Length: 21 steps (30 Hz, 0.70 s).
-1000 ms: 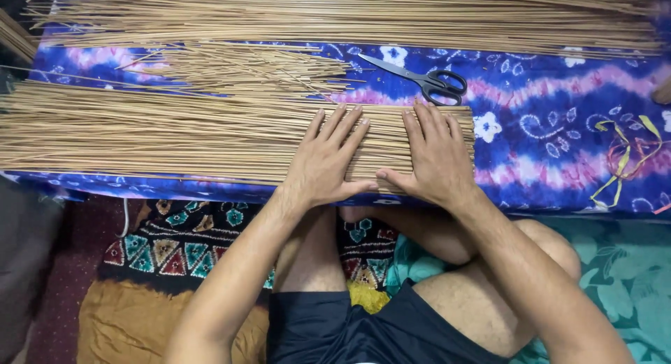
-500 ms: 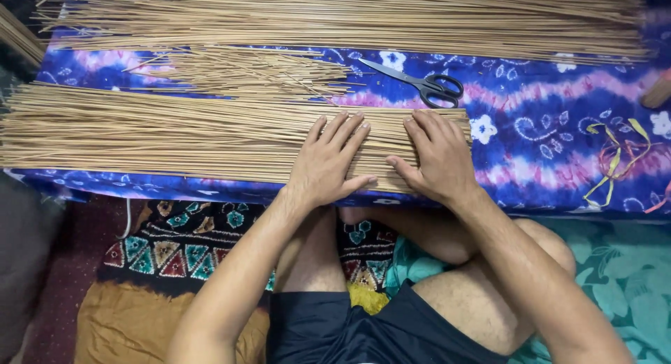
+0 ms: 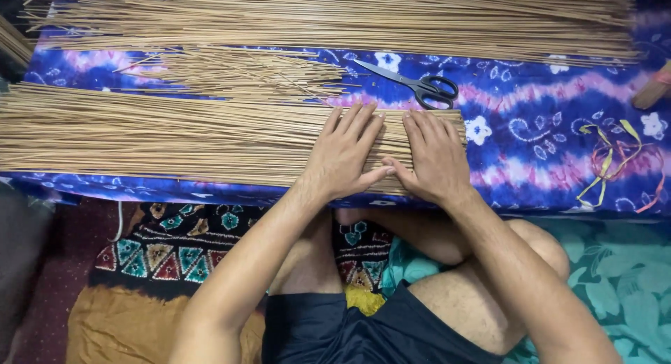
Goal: Sorting, aligning, and cutting thin bamboo sticks to a uniform length using scissors.
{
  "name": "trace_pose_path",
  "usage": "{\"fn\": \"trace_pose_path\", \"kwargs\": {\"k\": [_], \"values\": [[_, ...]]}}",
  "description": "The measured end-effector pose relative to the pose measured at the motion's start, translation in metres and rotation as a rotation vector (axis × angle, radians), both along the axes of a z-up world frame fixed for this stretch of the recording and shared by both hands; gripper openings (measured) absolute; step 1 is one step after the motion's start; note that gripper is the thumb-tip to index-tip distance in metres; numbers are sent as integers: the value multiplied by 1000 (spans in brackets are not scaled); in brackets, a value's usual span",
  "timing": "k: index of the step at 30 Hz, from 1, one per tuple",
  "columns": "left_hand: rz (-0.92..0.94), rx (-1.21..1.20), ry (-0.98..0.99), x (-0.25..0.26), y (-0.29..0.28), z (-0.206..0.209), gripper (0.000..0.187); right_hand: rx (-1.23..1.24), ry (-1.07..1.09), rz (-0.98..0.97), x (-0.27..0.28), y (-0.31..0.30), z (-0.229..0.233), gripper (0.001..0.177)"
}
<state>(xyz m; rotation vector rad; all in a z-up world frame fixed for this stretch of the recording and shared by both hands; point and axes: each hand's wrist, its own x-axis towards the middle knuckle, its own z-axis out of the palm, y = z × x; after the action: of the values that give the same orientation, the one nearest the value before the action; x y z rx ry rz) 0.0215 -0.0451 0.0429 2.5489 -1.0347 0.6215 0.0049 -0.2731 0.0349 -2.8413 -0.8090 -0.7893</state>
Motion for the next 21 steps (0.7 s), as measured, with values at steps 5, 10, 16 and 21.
{"fn": "trace_pose_path", "kwargs": {"k": [5,10,16,21], "values": [[73,41,71,4,-5,-7,100,29,17,21,3,-5,-6,68],[100,70,71,5,-6,-9,102,136,22,66,3,-10,-1,63],[87,52,67,2,-7,-8,101,544,136,-97,9,-46,-12,70],[92,61,71,2,-7,-7,100,703,421,-92,6,-61,-15,87]]}}
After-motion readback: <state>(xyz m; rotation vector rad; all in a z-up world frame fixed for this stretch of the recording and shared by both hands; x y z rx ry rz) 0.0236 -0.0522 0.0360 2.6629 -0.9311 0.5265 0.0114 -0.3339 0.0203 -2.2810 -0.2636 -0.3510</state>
